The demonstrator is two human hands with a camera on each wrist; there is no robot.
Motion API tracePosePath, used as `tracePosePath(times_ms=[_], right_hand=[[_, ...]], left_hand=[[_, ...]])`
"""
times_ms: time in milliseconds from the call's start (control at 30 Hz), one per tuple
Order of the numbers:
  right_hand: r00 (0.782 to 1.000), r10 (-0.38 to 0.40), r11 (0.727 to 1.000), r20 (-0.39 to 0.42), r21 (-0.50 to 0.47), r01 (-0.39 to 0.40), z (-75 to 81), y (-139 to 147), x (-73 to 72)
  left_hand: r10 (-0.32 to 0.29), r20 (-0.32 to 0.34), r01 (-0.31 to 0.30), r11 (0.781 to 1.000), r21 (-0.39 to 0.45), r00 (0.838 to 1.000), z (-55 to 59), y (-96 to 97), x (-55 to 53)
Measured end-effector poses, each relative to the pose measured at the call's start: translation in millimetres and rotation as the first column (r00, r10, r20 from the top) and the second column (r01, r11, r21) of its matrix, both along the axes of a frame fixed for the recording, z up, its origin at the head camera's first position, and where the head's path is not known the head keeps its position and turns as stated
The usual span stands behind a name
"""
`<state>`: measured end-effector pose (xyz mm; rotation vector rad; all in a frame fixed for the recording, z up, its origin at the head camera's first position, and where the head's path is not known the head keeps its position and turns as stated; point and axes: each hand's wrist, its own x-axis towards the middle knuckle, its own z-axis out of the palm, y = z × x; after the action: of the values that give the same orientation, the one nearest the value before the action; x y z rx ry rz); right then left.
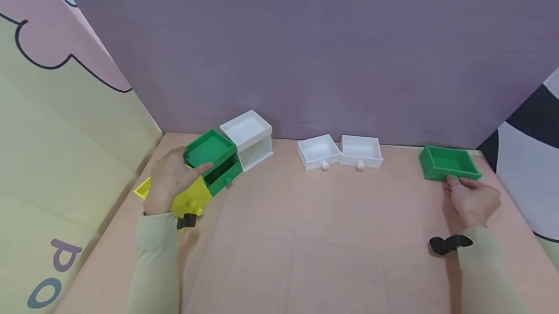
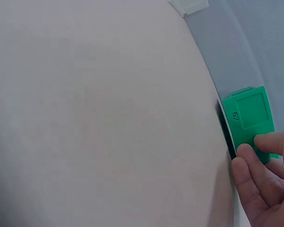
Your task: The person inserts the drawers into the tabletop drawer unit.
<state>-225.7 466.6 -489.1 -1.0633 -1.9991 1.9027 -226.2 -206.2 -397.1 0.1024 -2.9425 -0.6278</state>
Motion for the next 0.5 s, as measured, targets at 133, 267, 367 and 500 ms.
tracePosePath(times_ms=[133, 267, 367, 500], right_hand=[[0.999, -0.029, 0.999, -0.014, -0.016, 0.028, 2.9, 0.0, 2.2], [0.996, -0.083, 0.996, -0.013, 0.022, 0.083, 8.0, -5.2, 1.9], [0.991, -0.128, 0.991, -0.030, 0.046, 0.130, 11.5, -10.8, 0.7], [0.983, -0.157, 0.987, -0.093, 0.013, 0.159, 15.5, -18.1, 0.1]], left_hand=[[-0.003, -0.009, 0.003, 1.000, 0.003, 1.000, 0.9, 1.4, 0.1], [-0.002, -0.015, 0.002, 1.000, 0.007, 1.000, 1.4, 2.0, 0.6], [0.002, -0.015, -0.002, 1.000, 0.015, 1.000, 0.9, 1.9, 0.8], [0.005, -0.014, -0.005, 1.000, 0.018, 1.000, 0.3, 1.7, 1.0]])
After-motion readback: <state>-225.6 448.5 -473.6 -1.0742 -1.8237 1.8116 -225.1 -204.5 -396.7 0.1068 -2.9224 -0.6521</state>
